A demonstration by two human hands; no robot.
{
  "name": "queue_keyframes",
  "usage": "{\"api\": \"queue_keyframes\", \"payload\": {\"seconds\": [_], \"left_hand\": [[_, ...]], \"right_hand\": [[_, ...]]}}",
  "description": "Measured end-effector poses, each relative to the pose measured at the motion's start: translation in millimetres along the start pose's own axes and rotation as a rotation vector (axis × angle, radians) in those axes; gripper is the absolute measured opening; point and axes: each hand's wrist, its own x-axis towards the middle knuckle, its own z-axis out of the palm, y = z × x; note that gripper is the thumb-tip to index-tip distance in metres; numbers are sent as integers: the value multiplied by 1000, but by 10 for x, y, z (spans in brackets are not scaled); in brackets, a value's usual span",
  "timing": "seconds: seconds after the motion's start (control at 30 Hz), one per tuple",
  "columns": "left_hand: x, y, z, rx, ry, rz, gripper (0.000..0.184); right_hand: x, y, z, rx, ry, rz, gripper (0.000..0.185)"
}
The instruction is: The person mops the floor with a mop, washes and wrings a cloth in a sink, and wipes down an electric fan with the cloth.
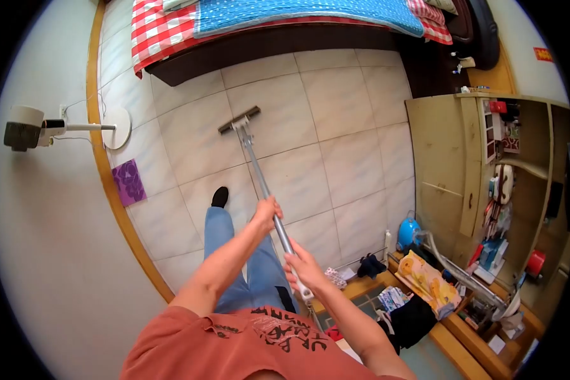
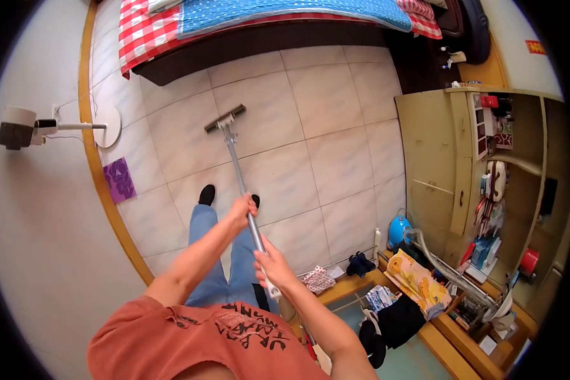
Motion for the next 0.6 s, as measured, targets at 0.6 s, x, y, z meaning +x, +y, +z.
{"api": "queue_keyframes", "payload": {"seconds": [0.6], "left_hand": [[570, 397, -466, 406, 89, -65, 28]], "right_hand": [[788, 438, 229, 320, -16, 6, 60]]}}
